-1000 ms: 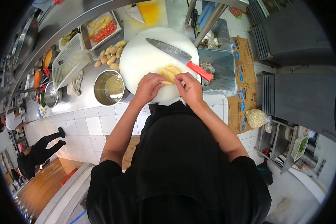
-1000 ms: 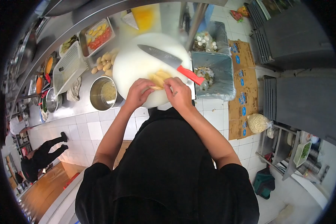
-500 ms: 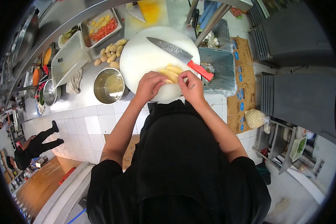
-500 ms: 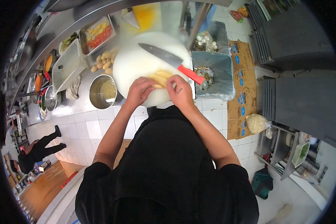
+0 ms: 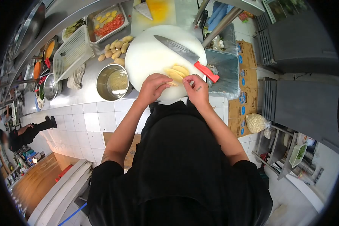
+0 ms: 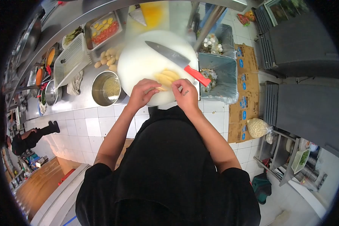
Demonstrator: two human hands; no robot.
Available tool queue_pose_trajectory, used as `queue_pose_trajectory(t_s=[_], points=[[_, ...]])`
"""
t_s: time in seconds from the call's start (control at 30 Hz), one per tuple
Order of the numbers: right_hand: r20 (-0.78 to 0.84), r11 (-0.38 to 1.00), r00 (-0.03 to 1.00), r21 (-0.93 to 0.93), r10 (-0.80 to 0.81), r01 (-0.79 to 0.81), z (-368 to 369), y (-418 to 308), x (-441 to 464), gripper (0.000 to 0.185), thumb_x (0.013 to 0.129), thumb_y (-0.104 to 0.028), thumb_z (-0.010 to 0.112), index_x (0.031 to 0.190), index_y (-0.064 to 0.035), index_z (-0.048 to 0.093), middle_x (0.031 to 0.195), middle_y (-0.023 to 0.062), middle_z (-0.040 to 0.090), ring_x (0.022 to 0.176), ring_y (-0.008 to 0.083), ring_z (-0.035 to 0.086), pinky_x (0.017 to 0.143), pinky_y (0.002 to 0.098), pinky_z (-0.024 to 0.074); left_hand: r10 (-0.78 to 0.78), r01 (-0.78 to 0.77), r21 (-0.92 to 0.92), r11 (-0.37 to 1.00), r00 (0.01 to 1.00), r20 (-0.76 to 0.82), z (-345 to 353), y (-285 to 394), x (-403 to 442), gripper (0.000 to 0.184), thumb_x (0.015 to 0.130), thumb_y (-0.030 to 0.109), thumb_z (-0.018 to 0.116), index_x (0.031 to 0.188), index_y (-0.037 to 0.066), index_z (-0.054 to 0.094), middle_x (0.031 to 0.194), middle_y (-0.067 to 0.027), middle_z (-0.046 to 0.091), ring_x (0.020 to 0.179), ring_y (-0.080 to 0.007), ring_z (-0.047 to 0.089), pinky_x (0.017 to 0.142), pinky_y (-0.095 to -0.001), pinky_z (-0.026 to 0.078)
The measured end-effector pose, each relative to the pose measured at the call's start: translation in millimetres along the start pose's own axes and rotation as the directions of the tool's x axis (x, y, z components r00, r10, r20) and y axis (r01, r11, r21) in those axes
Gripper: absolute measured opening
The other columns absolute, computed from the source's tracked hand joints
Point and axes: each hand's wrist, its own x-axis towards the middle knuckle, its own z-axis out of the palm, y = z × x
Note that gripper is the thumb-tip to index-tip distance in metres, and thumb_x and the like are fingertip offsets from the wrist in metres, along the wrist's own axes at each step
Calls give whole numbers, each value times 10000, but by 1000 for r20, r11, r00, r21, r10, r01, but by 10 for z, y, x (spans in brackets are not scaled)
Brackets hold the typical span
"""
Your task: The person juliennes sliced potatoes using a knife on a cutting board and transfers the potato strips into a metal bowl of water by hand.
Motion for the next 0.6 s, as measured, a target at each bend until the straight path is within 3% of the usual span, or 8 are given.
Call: queue_pose_trajectory(t_s=[0.2, 0.27, 0.33, 0.4, 0.43, 0.5, 0.6], points=[[-9, 998, 1000, -56, 29, -30, 13, 38, 6, 79, 955, -130, 773, 987, -59, 759, 923, 83, 741, 671, 239, 643, 641, 374, 518, 18, -18, 50, 999, 1000, 11, 68, -11, 101, 326, 892, 91, 836, 1216, 122, 826, 1042, -120, 783, 1003, -349, 719, 911, -434, 575], [-19, 992, 995, -84, -98, 96, 20, 68, 9, 73, 953, -130, 776, 982, -65, 761, 925, 92, 738, 714, 269, 676, 661, 393, 528, 9, -11, 78, 997, 1000, 29, 79, 0, 105, 331, 894, 84, 834, 1223, 119, 826, 1068, -122, 776, 1001, -346, 718, 916, -429, 573], [-18, 985, 992, -118, -126, 124, -7, 51, 7, 78, 953, -137, 783, 986, -69, 763, 927, 95, 739, 719, 275, 688, 668, 396, 536, 0, -6, 107, 994, 999, 51, 101, 11, 97, 335, 897, 77, 832, 1229, 115, 825, 1094, -124, 769, 999, -343, 717, 922, -424, 571], [-15, 977, 988, -152, -155, 151, -45, 17, 7, 83, 953, -143, 790, 991, -73, 765, 930, 97, 741, 723, 280, 700, 674, 399, 544, -83, 82, 58, 995, 996, 18, 129, 32, 86, 436, 899, 70, 835, 1330, 113, 790, 1199, -133, 741, 1038, -335, 707, 939, -422, 562], [-7, 982, 992, -139, -128, 126, -62, -7, 3, 101, 954, -153, 800, 994, -67, 766, 937, 101, 746, 716, 281, 705, 680, 398, 552, -82, 80, 59, 995, 996, 22, 128, 62, 90, 436, 899, 70, 835, 1330, 113, 790, 1199, -133, 741, 1038, -335, 707, 939, -422, 562], [-1, 987, 995, -125, -101, 100, -85, -15, -13, 119, 955, -164, 810, 998, -61, 767, 943, 104, 751, 708, 281, 709, 686, 396, 559, -24, 46, 164, 985, 991, -135, 135, 127, 119, 556, 894, 98, 858, 1435, 103, 729, 1381, -162, 705, 1153, -356, 699, 1001, -427, 564], [-18, 992, 998, -118, -53, 50, -113, -4, -74, 154, 956, -179, 823, 1007, -45, 767, 950, 115, 757, 687, 281, 708, 680, 396, 560, -18, 53, 209, 977, 986, -168, 161, 145, 130, 607, 915, 113, 846, 1498, 101, 681, 1451, -169, 685, 1290, -372, 663, 1079, -424, 549]])
